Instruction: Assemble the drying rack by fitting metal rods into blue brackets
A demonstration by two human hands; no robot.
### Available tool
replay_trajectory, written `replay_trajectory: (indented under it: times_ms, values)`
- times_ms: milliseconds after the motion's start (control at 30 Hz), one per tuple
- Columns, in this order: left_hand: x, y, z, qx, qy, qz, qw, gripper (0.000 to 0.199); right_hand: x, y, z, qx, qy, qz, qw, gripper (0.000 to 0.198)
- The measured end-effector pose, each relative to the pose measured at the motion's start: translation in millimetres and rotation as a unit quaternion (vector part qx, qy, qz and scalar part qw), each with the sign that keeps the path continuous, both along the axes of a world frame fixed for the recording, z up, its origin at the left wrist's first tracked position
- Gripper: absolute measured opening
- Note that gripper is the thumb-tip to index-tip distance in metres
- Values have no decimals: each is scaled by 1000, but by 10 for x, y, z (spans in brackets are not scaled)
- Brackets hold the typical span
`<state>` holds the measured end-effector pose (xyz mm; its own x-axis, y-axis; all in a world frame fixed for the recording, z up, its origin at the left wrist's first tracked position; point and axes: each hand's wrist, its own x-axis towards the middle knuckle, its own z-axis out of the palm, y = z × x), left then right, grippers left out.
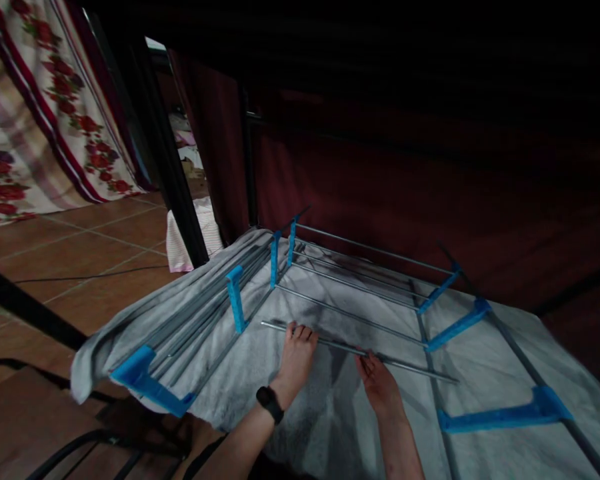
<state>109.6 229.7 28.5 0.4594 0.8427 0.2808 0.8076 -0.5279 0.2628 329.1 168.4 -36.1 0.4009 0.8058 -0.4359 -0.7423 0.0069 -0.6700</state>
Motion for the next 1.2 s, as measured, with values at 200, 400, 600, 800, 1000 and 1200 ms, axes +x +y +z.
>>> replay_trajectory:
  times_ms: [200,400,600,800,1000,1200]
  values:
    - [35,601,-67,66,-137,128,980,43,110,368,-17,-4,11,-79,997,15]
    - [-47,916,-146,-104,-525,279,798,50,23,658,46,29,14,-100,995,20]
    - [-141,1186,-55,-224,-675,181,680,26,-194,745,123,31,19,-105,994,19]
    - [-250,1242,24,-355,-771,127,513,20,-257,702,172,56,2,-92,994,20]
    - [-218,1283,0,-363,-769,138,507,8,-444,688,237,53,3,-66,996,22]
    - [-149,1268,-69,-385,-754,178,502,7,-589,646,285,-25,49,-38,998,6]
